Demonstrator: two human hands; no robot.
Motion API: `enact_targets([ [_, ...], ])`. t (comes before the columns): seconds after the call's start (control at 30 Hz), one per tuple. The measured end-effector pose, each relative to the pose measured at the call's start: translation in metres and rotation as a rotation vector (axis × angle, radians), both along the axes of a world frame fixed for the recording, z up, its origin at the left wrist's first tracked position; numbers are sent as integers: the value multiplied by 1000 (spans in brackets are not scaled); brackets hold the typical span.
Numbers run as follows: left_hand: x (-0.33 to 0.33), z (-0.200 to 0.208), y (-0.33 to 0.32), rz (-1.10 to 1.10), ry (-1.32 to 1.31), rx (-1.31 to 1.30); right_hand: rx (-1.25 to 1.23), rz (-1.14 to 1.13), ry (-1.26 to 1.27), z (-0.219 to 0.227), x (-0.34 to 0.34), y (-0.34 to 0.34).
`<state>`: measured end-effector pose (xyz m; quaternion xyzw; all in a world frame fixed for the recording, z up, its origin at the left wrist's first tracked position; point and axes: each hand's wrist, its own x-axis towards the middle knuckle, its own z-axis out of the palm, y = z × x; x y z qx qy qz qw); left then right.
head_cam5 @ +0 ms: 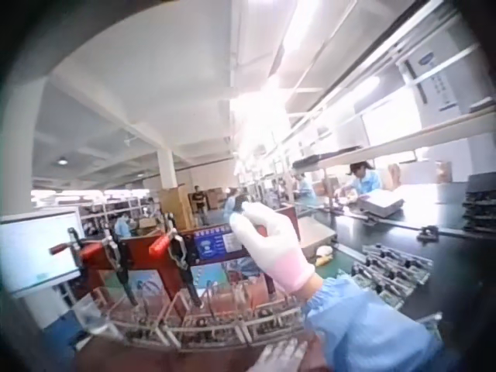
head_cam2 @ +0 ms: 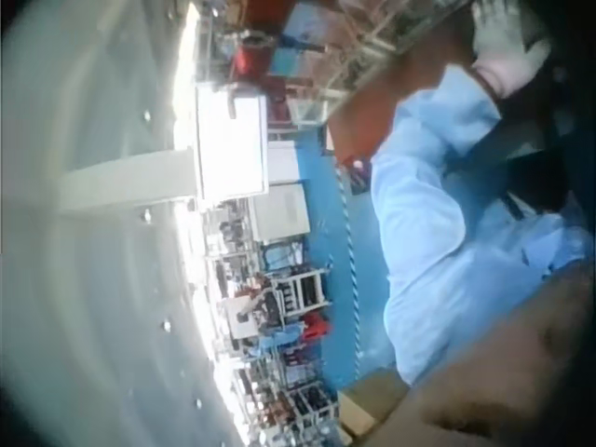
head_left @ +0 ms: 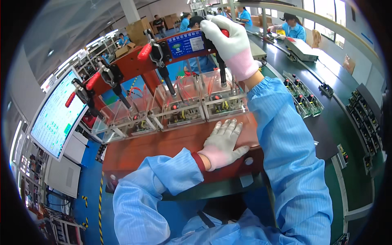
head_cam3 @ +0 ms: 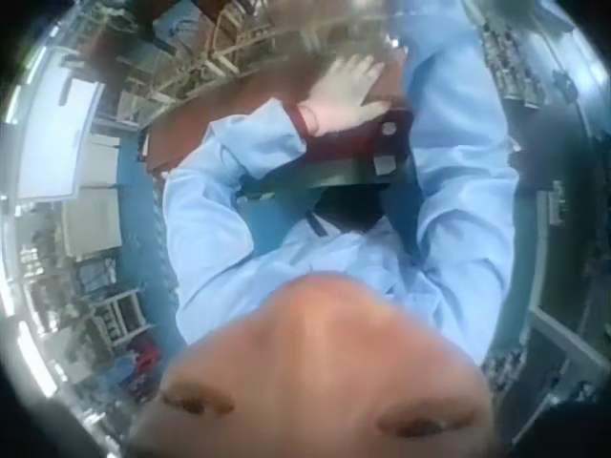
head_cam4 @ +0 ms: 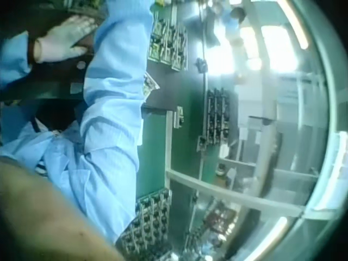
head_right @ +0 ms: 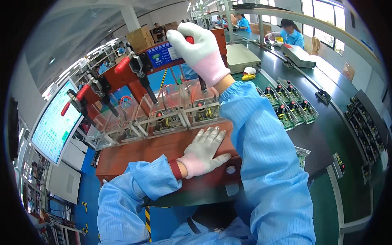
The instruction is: The person tests circuit board assemblies by loading them into a testing machine fixture, pulling down the clamp levers, and pressing the control buttons. The person also arranges the circuit board assemblies on the workstation and unloads tested boards.
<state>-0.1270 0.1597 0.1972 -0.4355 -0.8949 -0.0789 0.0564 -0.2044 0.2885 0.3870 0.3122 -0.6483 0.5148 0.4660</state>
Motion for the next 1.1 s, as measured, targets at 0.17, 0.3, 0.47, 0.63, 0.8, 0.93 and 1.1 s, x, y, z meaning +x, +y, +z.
enact_targets([
  [0.17,30,-2,-9,-85,7,-3,-2,-96,145,-12,6,3],
  [0.3,53,-4,-22,-135,20,16,50,-227,153,-27,34,8],
  [0.47,76,-11,-47,-151,55,90,120,-105,-312,-71,120,-5],
  [0.63,81,-58,-68,-165,100,290,405,30,-191,-147,193,-29],
  [0.8,109,-89,-84,-227,132,471,508,229,-170,-196,236,-47],
  [0.93,135,-123,-103,-60,-53,513,574,286,-303,-242,253,-46],
  [1.1,138,-150,-119,9,-141,401,636,217,-481,-267,255,-48],
])
